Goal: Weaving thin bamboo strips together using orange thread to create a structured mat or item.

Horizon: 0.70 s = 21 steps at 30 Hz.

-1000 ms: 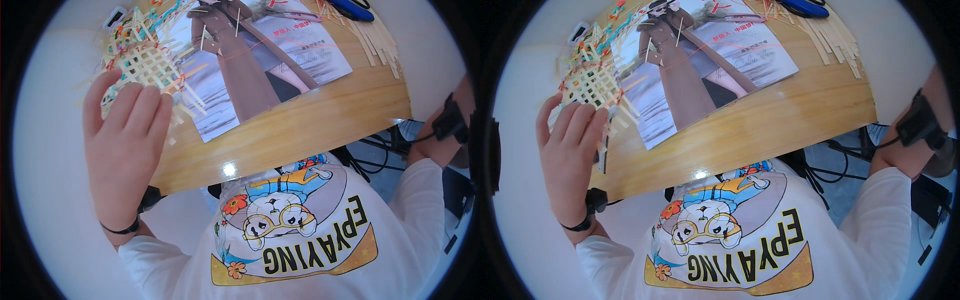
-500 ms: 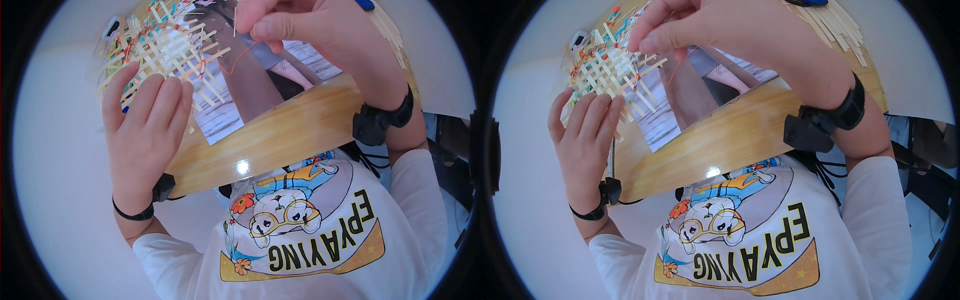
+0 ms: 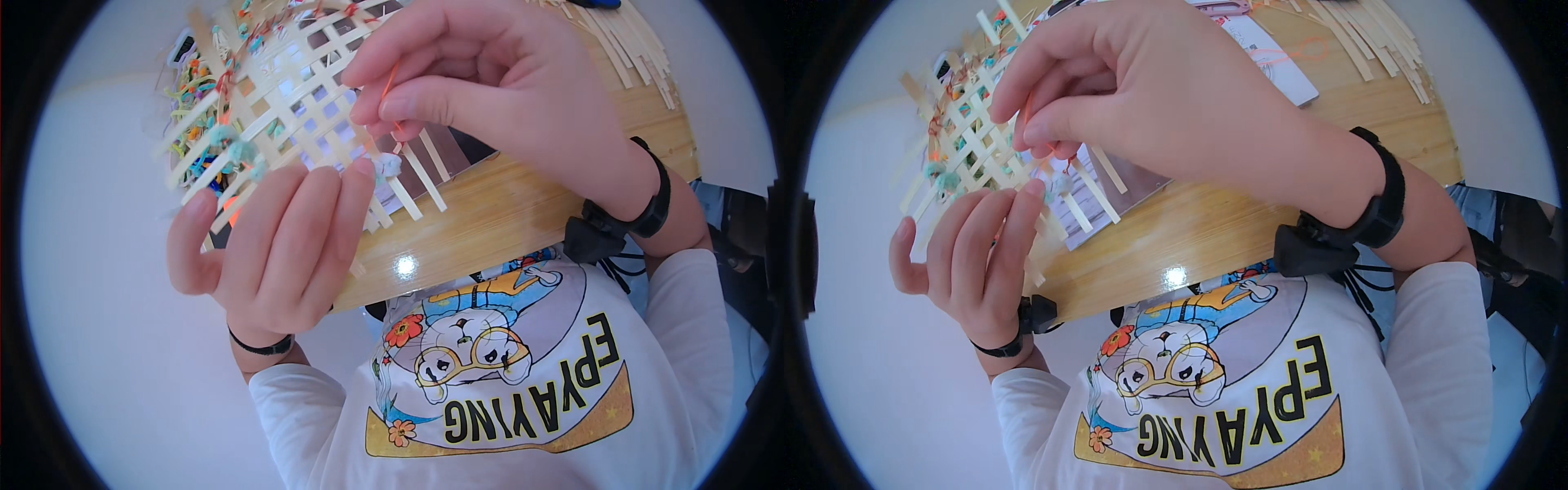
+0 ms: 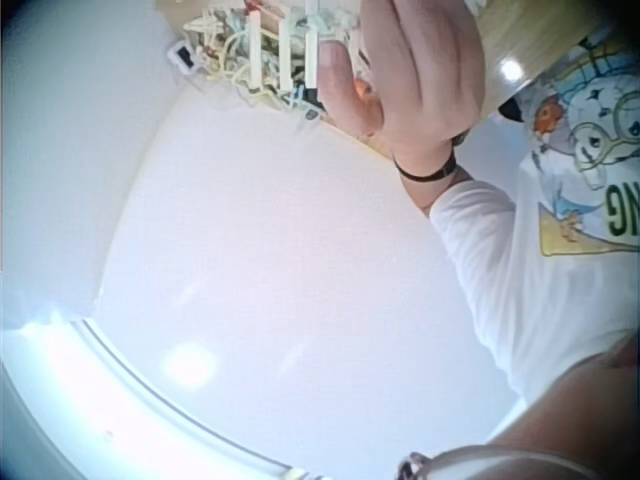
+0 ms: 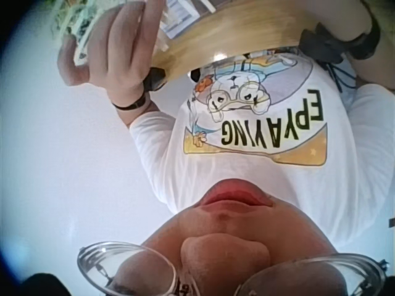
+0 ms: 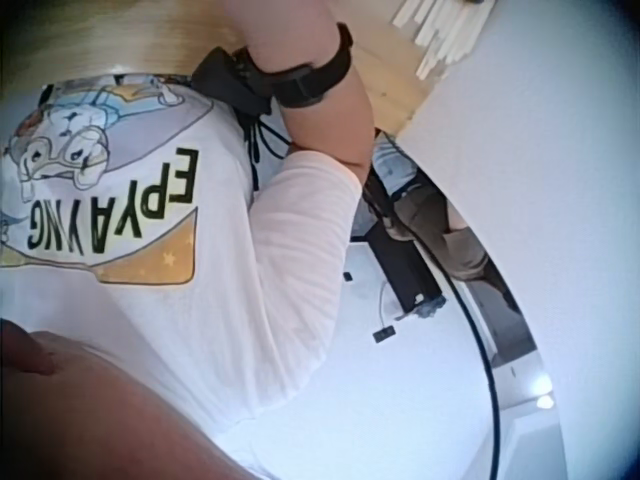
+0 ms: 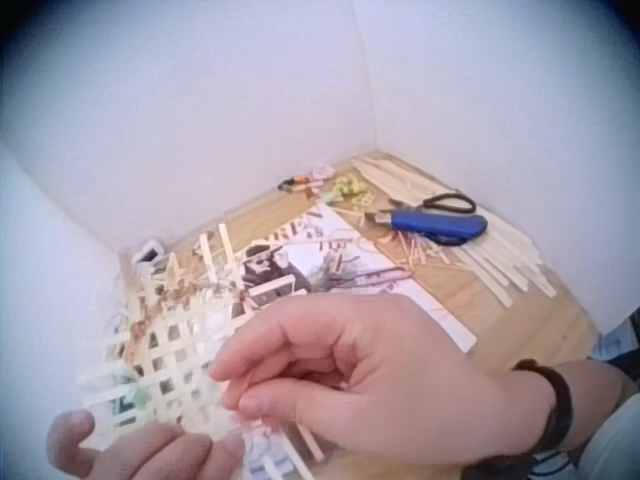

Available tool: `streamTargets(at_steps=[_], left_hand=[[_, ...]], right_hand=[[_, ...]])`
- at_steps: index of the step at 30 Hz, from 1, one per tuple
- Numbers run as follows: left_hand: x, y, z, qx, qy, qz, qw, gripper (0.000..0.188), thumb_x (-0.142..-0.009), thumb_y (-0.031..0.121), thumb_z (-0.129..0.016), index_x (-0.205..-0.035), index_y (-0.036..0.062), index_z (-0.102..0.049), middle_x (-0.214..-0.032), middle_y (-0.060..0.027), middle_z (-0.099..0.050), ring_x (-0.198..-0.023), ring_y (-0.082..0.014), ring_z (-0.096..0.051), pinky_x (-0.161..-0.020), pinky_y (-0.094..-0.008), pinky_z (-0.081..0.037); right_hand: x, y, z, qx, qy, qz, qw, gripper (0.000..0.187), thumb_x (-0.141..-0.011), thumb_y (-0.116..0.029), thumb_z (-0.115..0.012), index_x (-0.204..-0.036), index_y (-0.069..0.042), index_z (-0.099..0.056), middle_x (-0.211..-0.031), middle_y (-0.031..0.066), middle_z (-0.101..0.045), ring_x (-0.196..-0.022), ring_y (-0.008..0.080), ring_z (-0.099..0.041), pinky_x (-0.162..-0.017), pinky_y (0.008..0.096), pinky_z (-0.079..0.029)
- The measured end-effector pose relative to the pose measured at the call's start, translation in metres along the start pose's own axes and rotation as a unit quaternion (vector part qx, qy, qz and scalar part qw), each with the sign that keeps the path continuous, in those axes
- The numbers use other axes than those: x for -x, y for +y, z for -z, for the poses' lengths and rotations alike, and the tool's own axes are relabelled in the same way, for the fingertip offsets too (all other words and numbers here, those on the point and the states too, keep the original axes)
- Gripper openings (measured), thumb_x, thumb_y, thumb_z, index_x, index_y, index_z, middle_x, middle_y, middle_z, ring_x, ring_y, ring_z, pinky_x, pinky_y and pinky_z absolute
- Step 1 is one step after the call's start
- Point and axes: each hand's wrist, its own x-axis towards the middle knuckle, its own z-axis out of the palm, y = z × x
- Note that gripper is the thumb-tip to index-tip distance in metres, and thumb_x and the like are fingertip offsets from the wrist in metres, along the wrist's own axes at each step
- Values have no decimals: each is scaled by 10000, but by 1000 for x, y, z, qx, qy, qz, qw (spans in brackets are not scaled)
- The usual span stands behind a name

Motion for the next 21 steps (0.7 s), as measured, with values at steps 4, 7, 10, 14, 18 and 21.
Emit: streamTargets(at_steps=[4, 7, 10, 14, 18, 21], left_hand=[[4, 4, 2, 4, 18, 2, 1000, 216, -755, 173, -754, -959, 246, -753, -893, 100, -660, -849, -87, -656, -1092, -391, -271], [4, 4, 1, 11, 41, -4, 999, 188, -769, 183, -749, -948, 243, -752, -896, 97, -667, -843, -92, -661, -1095, -395, -270], [2, 3, 1, 29, 64, -9, 998, 189, -767, 186, -749, -950, 233, -751, -886, 87, -670, -843, -98, -660, -1098, -402, -274], [-2, 4, 3, 71, 36, 31, 996, 207, -758, 178, -756, -961, 218, -744, -866, 67, -667, -838, -114, -655, -1093, -414, -293], [-3, 5, 3, 101, 24, 60, 993, 245, -734, 144, -773, -969, 205, -737, -858, 50, -664, -834, -126, -651, -1092, -416, -302], [-3, 4, 3, 109, 27, 67, 991, 270, -728, 128, -781, -981, 208, -734, -861, 46, -664, -837, -128, -650, -1096, -416, -300]], right_hand=[[3, 2, -5, 110, -6, 74, 991, 110, -915, 29, -607, -1020, 37, -641, -907, 96, -668, -793, 134, -625, -728, 238, -524], [4, 3, -7, 150, -11, 102, 983, 104, -907, 26, -612, -1005, 34, -645, -907, 100, -666, -789, 144, -624, -725, 246, -522], [3, 4, -9, 186, -10, 124, 975, 97, -900, 23, -617, -991, 31, -650, -906, 103, -665, -785, 153, -624, -722, 254, -519], [4, 4, -8, 219, -11, 145, 965, 88, -890, 19, -623, -971, 27, -655, -905, 108, -662, -780, 166, -623, -718, 265, -517], [4, 3, -6, 247, -13, 166, 955, 79, -879, 15, -630, -951, 24, -661, -904, 113, -660, -775, 179, -622, -715, 275, -514], [4, 2, -6, 267, -16, 190, 945, 73, -872, 12, -635, -937, 21, -665, -903, 116, -658, -771, 189, -622, -712, 283, -511]])
